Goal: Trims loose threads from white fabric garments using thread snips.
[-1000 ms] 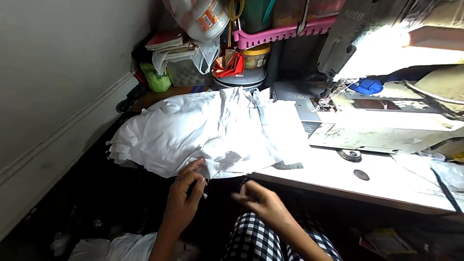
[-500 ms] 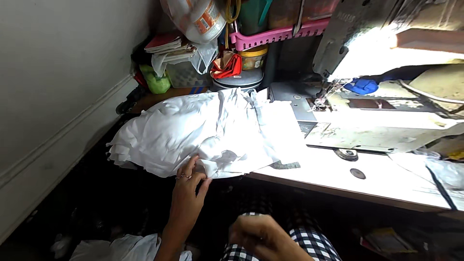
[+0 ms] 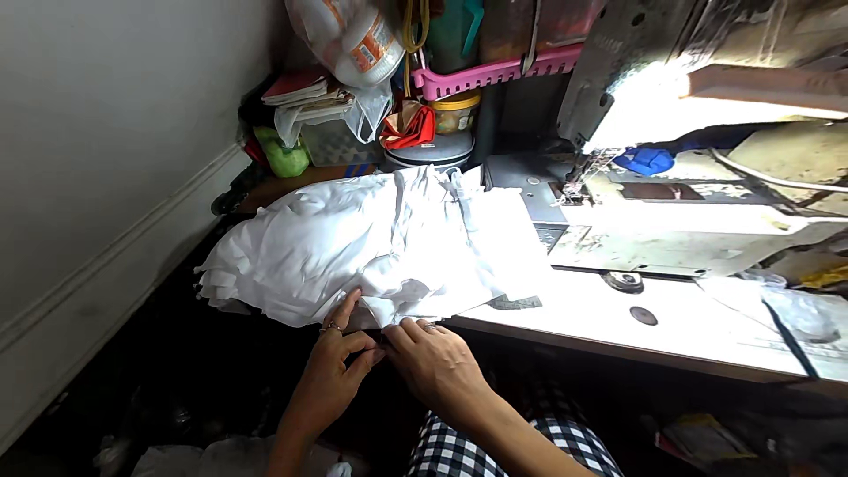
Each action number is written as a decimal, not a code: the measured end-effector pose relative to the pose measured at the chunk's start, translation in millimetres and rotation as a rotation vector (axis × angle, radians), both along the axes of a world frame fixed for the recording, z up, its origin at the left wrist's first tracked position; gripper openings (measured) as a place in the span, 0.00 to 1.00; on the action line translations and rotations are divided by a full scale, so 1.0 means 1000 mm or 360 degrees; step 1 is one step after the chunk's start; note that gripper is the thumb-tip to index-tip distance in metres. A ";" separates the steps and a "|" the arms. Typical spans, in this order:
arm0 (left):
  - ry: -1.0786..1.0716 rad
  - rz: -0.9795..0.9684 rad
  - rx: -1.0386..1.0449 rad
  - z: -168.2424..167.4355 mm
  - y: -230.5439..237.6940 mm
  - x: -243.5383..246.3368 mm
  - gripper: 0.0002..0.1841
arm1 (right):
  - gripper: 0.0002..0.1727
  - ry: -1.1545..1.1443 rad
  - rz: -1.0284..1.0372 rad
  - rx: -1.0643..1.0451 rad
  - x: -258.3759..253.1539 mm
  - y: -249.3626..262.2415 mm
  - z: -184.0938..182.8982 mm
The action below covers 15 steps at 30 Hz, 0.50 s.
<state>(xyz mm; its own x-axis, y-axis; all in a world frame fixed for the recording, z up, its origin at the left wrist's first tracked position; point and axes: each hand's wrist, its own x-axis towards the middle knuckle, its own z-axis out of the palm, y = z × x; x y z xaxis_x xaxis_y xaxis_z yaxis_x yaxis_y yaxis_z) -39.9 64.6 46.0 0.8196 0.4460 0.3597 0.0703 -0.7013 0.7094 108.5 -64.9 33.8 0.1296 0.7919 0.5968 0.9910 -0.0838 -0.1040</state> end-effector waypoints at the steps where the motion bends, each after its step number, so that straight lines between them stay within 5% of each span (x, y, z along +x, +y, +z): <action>1: 0.0013 -0.0017 0.0007 0.001 0.000 -0.001 0.13 | 0.12 -0.0001 0.0037 -0.0025 -0.001 0.002 -0.001; 4: 0.0005 -0.0152 -0.0038 0.003 0.002 -0.009 0.16 | 0.14 0.0297 0.0146 -0.0121 -0.002 -0.005 -0.007; 8: -0.0184 -0.0190 -0.0118 0.003 0.008 -0.013 0.28 | 0.24 0.1236 0.0032 0.0152 0.011 -0.029 -0.018; 11: -0.0228 0.0145 -0.0077 0.005 0.001 -0.003 0.18 | 0.34 0.2211 -0.0174 0.0345 0.031 -0.034 -0.002; 13: -0.0197 0.0386 0.0181 0.009 -0.010 0.012 0.18 | 0.27 0.2725 -0.0119 0.0373 0.039 -0.030 0.012; 15: -0.0161 0.0533 0.0560 0.010 -0.018 0.029 0.27 | 0.06 0.2940 -0.0075 0.0335 0.043 -0.022 0.022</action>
<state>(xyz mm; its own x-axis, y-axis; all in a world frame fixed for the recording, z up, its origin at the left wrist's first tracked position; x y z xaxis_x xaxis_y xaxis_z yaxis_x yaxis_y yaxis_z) -10.8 46.1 56.1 0.6054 0.5160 0.6060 0.2759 -0.8502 0.4483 151.2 -86.8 56.3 0.6647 0.7099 -0.2331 -0.3789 0.0514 -0.9240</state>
